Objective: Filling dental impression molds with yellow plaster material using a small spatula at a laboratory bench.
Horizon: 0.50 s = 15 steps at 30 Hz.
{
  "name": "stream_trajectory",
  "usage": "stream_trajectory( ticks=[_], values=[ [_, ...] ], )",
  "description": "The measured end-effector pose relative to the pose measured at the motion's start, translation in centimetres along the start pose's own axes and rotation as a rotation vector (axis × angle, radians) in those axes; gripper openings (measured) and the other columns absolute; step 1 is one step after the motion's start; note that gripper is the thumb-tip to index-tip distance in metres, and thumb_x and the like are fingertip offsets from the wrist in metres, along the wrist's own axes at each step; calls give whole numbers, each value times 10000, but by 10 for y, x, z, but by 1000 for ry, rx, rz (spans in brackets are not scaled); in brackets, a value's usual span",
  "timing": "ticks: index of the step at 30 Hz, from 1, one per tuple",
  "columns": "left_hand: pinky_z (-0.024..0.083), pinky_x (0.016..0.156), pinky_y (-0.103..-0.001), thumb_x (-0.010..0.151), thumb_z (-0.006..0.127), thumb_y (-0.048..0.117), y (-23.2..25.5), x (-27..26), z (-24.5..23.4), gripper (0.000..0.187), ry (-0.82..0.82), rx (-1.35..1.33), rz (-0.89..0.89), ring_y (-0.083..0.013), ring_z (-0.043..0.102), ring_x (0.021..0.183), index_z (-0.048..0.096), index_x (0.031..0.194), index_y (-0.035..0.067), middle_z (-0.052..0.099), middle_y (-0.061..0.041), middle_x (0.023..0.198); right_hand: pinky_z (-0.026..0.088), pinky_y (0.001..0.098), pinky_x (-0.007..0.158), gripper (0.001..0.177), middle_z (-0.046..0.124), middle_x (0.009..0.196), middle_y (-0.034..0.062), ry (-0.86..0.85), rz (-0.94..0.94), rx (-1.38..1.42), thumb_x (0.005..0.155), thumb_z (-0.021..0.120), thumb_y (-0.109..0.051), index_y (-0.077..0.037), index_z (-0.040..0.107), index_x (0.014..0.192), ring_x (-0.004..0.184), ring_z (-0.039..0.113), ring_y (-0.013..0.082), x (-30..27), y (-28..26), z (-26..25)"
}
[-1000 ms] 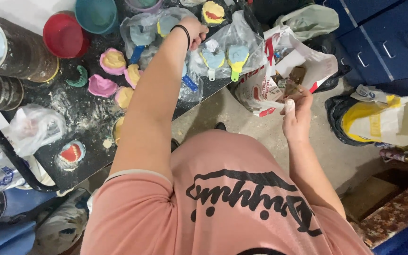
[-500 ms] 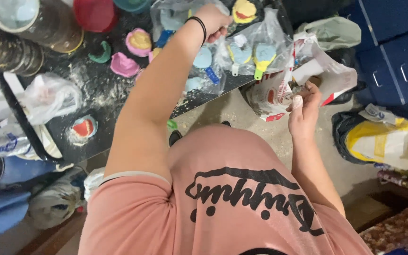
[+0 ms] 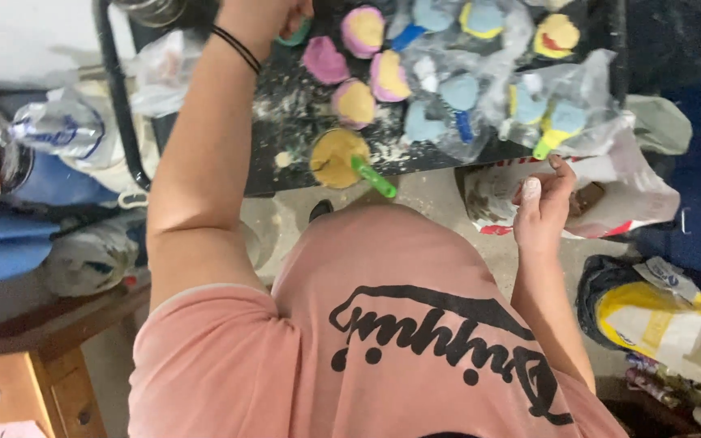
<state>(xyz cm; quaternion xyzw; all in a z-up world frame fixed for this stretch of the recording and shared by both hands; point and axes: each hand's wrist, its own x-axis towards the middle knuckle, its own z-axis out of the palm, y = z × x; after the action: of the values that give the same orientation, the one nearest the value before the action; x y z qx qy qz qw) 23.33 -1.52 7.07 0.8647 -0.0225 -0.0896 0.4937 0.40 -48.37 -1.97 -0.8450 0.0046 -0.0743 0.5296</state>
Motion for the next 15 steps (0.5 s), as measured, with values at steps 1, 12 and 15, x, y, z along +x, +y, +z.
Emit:
stream_trajectory(
  ticks=[1, 12, 15],
  values=[
    [397, 477, -284, 857, 640, 171, -12, -16, -1, 129, 21, 43, 28, -113, 455, 509, 525, 801, 156, 523, 6, 683, 486, 378, 646, 463, 597, 953, 158, -9, 4, -66, 1152, 440, -313, -28, 351, 1506, 707, 606, 256, -1, -15, 7],
    [168, 1157, -692, 697, 908, 350, -118, -2, 55, 930, -36, 1055, 587, -318, 285, 1505, 567, 1533, 128, 547, -109, 1528, 440, 401, 756, 678, 541, 984, 101, -56, 62, -260, 1086, 453, -560, -6, 393, 1472, 874, 535, 226, -32, -53, 62],
    [181, 1132, -729, 598, 955, 301, -126, 17, 58, 778, -138, 1074, 666, -342, 350, 1485, 701, 1317, 150, 662, -71, 1339, 405, 389, 689, 633, 523, 930, 93, -63, 128, -227, 1091, 495, -482, -18, 368, 1502, 786, 517, 203, -43, -62, 75]
  ],
)
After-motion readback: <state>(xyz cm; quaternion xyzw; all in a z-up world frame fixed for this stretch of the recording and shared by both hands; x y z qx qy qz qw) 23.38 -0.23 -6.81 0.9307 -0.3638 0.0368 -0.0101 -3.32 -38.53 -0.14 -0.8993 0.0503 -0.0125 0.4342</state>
